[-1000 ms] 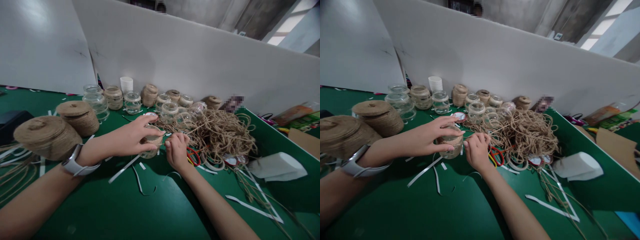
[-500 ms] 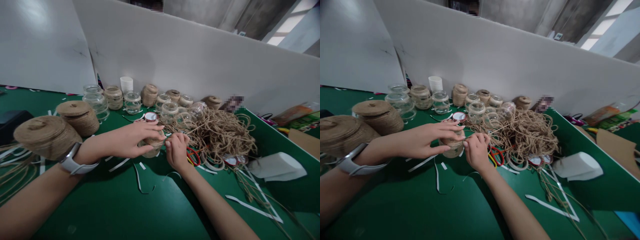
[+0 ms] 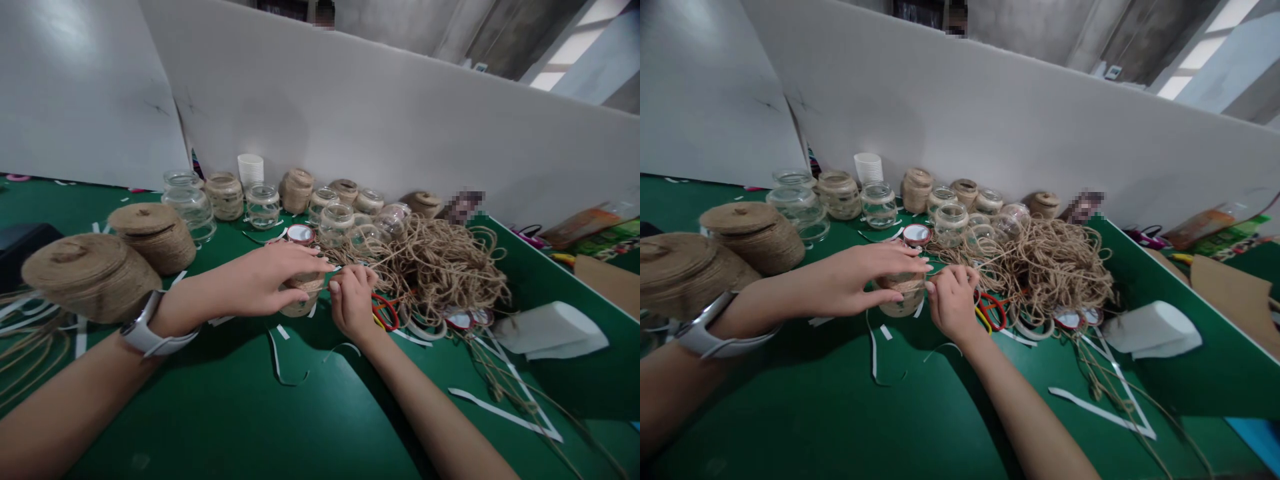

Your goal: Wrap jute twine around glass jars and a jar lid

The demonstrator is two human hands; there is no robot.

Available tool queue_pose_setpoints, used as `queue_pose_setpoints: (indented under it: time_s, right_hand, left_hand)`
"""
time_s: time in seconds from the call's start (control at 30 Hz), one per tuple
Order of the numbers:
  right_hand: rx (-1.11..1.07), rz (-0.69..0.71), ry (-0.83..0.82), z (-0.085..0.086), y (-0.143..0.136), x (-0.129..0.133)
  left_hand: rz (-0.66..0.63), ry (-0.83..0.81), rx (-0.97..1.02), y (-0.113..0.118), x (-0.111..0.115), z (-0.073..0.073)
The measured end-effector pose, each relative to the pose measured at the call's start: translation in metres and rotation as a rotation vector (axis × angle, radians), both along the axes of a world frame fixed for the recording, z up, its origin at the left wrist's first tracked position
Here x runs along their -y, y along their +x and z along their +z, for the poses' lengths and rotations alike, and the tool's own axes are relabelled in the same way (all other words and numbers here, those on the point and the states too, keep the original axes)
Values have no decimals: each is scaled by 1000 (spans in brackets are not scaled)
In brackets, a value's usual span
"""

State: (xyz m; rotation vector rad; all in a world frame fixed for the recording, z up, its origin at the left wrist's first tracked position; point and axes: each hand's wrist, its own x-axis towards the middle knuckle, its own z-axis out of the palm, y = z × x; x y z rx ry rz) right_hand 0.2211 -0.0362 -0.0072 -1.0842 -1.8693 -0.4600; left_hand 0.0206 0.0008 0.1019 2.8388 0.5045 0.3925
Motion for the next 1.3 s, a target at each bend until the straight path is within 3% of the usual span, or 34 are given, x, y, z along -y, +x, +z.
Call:
queue_pose_setpoints:
  time_s: [0.27, 0.47, 0.63, 0.97, 1.17, 1.3]
  right_hand:
    - [-8, 2, 0, 1, 0, 0]
    - [-8, 12, -14, 1, 1, 0]
    - [-6, 11, -21, 0, 1, 0]
    - [11, 21, -11, 1, -2, 1]
    - [28, 29, 9, 1, -1, 1]
    - [16, 22, -18, 0, 0, 1]
  left_hand:
    - [-46, -36, -71, -1, 0, 4]
    - [72, -12, -54, -3, 0, 1]
    - [90, 27, -57, 1, -2, -2]
    - [-40, -36, -24, -1, -1, 3]
    - [126, -51, -21, 3, 4, 3]
    - [92, -84, -36, 1, 4, 3]
